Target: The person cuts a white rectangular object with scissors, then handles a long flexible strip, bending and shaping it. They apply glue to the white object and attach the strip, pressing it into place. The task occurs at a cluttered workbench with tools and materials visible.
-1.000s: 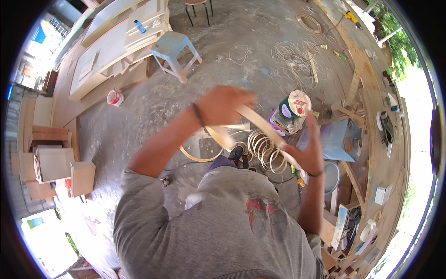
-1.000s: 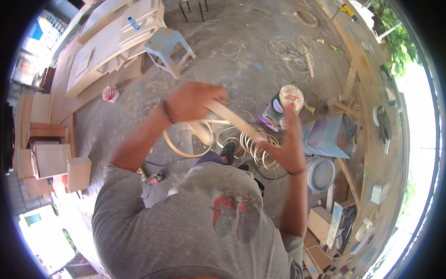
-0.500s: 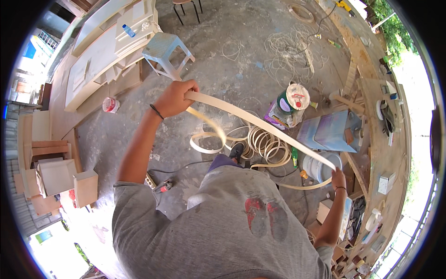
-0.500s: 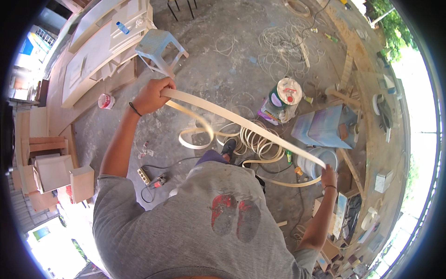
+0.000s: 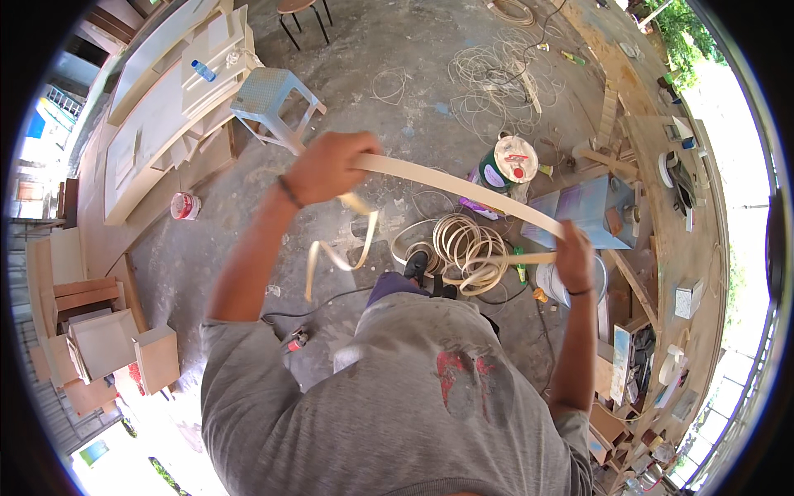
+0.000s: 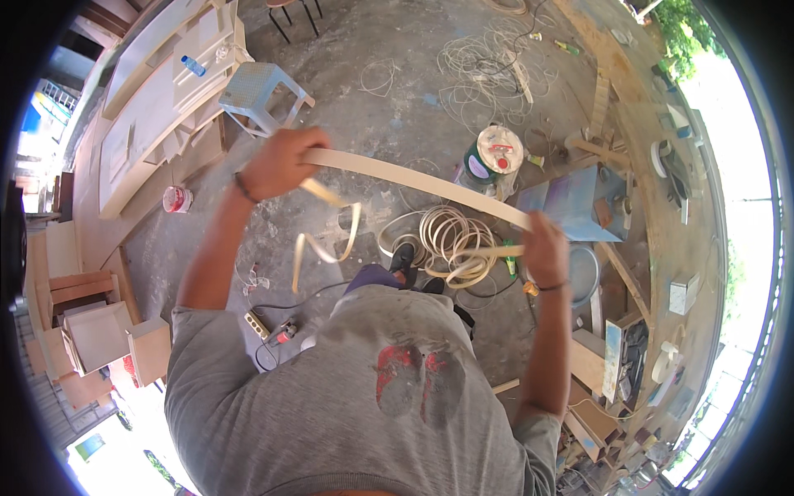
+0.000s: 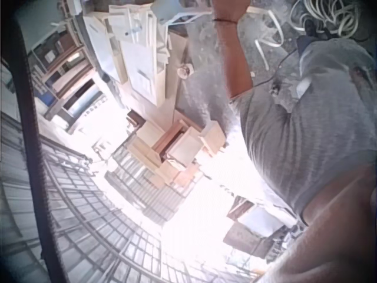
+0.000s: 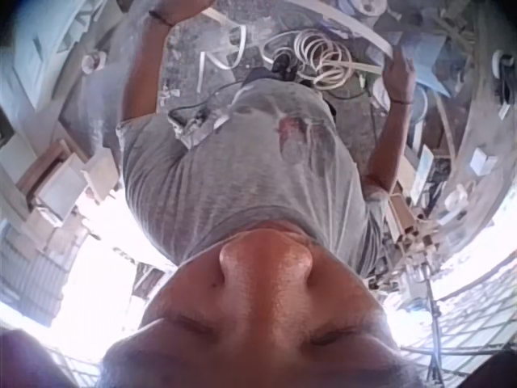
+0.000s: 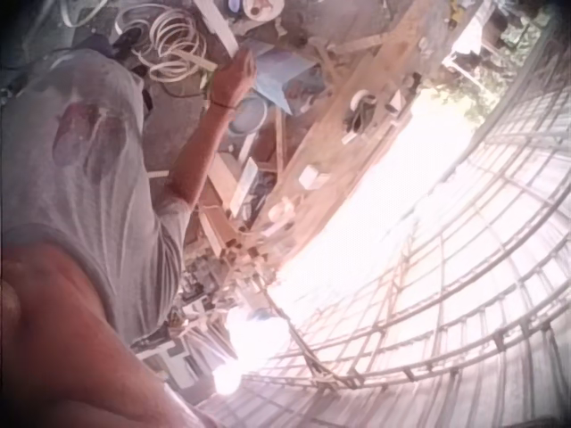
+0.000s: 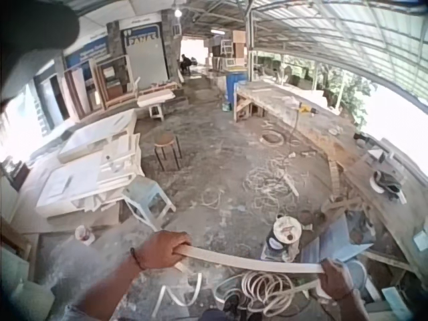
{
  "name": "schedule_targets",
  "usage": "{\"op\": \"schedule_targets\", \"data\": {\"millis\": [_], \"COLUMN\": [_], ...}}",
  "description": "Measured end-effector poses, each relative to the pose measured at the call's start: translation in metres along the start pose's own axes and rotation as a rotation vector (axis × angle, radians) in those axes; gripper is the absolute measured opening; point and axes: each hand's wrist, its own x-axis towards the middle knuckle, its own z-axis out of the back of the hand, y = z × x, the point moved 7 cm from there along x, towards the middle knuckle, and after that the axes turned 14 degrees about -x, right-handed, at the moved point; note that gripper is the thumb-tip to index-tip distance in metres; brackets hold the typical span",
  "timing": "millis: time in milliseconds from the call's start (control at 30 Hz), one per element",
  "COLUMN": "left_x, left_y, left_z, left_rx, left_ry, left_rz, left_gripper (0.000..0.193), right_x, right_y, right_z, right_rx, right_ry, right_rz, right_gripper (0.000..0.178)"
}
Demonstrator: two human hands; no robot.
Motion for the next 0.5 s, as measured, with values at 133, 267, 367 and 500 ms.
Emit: {"op": "schedule_targets", "data": {"millis": [133,267,367,500], "left_x": [-0.048,-0.068,-0.034,0.026], "left_y": [0.047,0.035,0.006,-0.07], "left_z": [0.067,0.099,0.061,-0.038], "left_rx": [0.073,0.139,0.19,0.233], "left_ry": [-0.222,-0.364,-0.299,0.015], "left_rz": [0.072,0.123,-0.008,-0.35], "left_gripper": [0.011,0.007,0.004,0.016], "right_x": [-0.127,-0.128,-0.026,0.045], "right_y": [-0.248,-0.203,-0.02,0.139], "right_z": [-0.062,-0.08,-0.007,0.032], "right_rx": [-0.178,-0.192,0.048,0.269], "right_ry": [-0.043,0.51,0.173,-0.017], "right_rz": [-0.487,-0.538,-0.16,0.196], "right_gripper": [0.045,0.087,0.102,0.095]}}
